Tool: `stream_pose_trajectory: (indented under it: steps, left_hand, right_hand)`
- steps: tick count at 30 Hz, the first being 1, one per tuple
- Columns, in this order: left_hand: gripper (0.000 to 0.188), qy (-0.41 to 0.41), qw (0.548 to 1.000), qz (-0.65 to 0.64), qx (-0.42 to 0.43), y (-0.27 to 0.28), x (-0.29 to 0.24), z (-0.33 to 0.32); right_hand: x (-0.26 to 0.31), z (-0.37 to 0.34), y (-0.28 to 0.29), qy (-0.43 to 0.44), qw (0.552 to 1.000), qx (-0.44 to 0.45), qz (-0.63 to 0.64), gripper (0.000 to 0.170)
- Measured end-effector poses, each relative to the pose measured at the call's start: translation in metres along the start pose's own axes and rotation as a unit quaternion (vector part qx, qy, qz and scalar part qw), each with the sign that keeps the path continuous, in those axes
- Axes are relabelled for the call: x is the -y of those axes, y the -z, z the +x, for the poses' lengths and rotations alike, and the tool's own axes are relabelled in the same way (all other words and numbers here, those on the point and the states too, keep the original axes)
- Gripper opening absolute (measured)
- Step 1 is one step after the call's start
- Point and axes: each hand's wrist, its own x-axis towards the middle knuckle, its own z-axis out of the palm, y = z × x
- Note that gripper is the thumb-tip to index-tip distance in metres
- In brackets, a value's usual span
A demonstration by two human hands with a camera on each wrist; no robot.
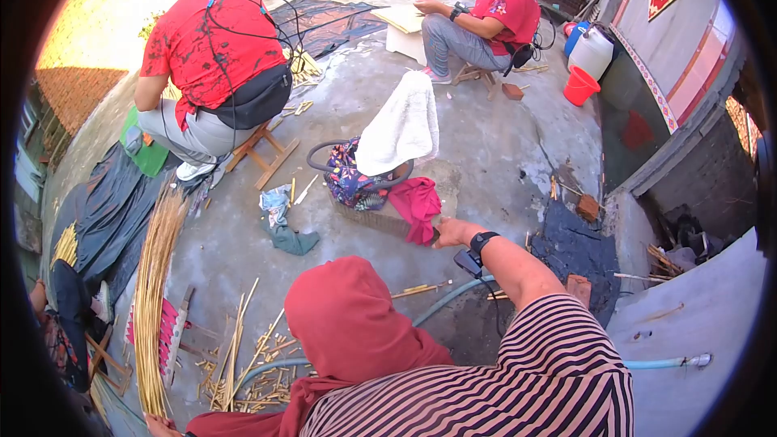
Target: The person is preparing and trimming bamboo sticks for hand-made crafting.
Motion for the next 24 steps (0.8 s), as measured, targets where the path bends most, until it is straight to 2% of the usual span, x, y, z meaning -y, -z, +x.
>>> stream_pose_trajectory:
  steps: [5, 8, 11, 14, 17, 20, 24]
  left_hand:
    - [0.022, -0.02, 0.997, 0.027, 0.072, 0.0, 0.012, 0.027]
    - [0.018, -0.025, 0.998, 0.063, 0.019, -0.028, 0.003, -0.03]
    - [0.02, 0.092, 0.972, 0.127, 0.174, -0.032, 0.002, -0.041]
    - [0.021, 0.075, 0.964, 0.149, 0.207, -0.039, 0.0, -0.052]
    - [0.022, 0.071, 0.966, 0.166, 0.185, -0.046, -0.004, -0.058]
    - [0.028, 0.078, 0.961, 0.162, 0.211, -0.048, -0.004, -0.059]
    - [0.024, 0.054, 0.966, 0.171, 0.186, -0.064, -0.005, -0.081]
  right_hand:
    - [-0.009, 0.01, -0.01, -0.001, 1.0, -0.014, -0.019, 0.074]
    - [-0.02, 0.012, -0.017, 0.009, 0.998, -0.053, 0.022, 0.075]
    - [-0.016, -0.001, -0.006, -0.003, 0.986, -0.064, 0.156, 0.075]
    - [-0.003, 0.001, -0.023, -0.042, 0.981, -0.132, 0.138, 0.074]
    - [0.004, 0.008, -0.045, -0.062, 0.978, -0.183, 0.078, 0.074]
    - [-0.001, 0.016, -0.055, -0.058, 0.976, -0.2, 0.066, 0.076]
    - [-0.003, 0.014, -0.05, -0.04, 0.979, -0.192, 0.06, 0.078]
